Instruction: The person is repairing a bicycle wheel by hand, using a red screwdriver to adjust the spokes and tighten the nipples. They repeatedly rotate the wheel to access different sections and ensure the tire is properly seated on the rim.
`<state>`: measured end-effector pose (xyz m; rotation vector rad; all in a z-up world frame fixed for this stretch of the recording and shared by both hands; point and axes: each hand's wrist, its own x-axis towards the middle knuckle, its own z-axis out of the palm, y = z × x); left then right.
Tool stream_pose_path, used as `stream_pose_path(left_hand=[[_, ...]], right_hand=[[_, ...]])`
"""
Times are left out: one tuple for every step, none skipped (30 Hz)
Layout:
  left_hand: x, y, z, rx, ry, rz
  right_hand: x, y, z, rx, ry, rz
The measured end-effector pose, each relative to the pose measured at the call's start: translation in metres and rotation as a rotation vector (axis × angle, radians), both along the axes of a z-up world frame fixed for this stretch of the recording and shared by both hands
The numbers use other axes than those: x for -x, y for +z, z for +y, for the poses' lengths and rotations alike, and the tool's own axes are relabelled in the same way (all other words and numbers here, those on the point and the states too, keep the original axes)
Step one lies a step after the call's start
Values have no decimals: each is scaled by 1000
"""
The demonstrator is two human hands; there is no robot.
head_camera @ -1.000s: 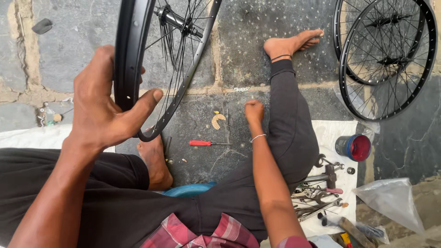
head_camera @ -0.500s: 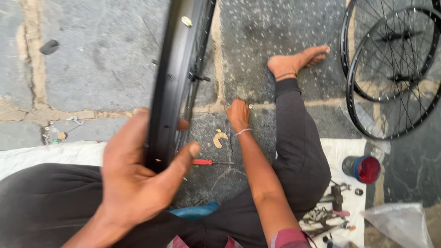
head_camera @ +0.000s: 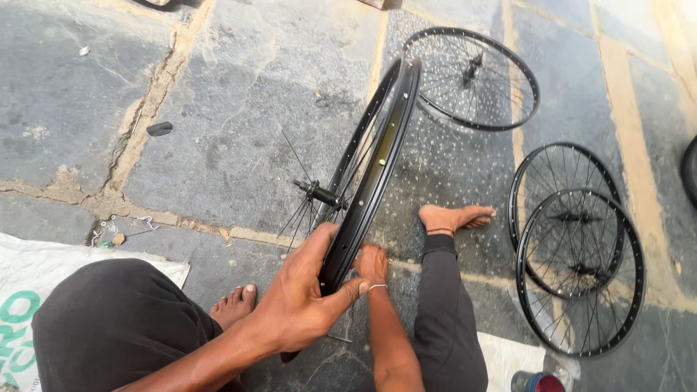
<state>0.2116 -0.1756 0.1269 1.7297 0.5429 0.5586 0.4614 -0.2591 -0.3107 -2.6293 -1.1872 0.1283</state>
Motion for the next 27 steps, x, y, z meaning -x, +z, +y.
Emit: stream_pose_path(left_hand=[[1,-1,-1,69,1,89],[1,-2,-2,52,-2,31],[2,-2,-1,34,-11,-23],[3,-1,1,17,-20,-76],[3,-1,2,21,-36,-70],[4,-2,4,26,-51,-64],[5,-3,4,41,-67,-60],[5,-5,3,20,-72,-86],[4,-6,5,-6,-77,-113],[4,-6,5,-32,-83,-140],[4,-6,5,-20,-82,-129],[4,-6,3,-8,-81,-119],[5,-5,2,4,-86,-108],[6,-6,2,-2,-85,-136],[6,-6,2,-14,-85,-167],[6,-6,3,-26,-85,-198],[7,-7,4,-31,-95,-208],[8,-7,5,-37,-104,-218],[9,-9,5,-42,-108,-225],[8,-10,6,-58,-102,-270],[8,-11,6,-73,-95,-311],[8,-11,6,-87,-88,-353],[9,-11,6,-47,-102,-301],[8,-11,5,-7,-118,-251],[9,-10,5,30,-132,-199],[10,-9,6,28,-135,-208],[10,-9,6,25,-140,-216]], right_hand=[[0,3,-3,12,-29,62],[-2,6,-3,24,-58,124],[-4,12,-1,-92,-79,122],[-7,20,4,-208,-101,121],[-13,31,0,-314,-123,113],[-22,49,7,-493,-170,414],[-33,74,13,-657,-222,715],[-38,114,11,-889,-209,1114],[-40,172,9,-1021,-1,1374],[-32,236,-2,-980,14,1353],[-12,296,-13,-1017,92,1217],[12,351,-21,-1008,192,1170],[37,398,-28,-998,288,1120],[62,435,-30,-885,382,922],[84,463,-29,-770,471,721],[101,485,-28,-651,553,519],[113,500,-23,-585,563,429],[122,509,-18,-520,571,340],[127,515,-13,-453,583,257],[129,517,-7,-443,558,291],[130,517,-3,-433,532,329],[131,516,0,-422,506,366],[131,516,0,-421,495,381],[130,516,0,-421,485,395],[128,516,1,-423,476,409],[127,515,2,-417,476,407],[126,515,1,-412,473,406]])
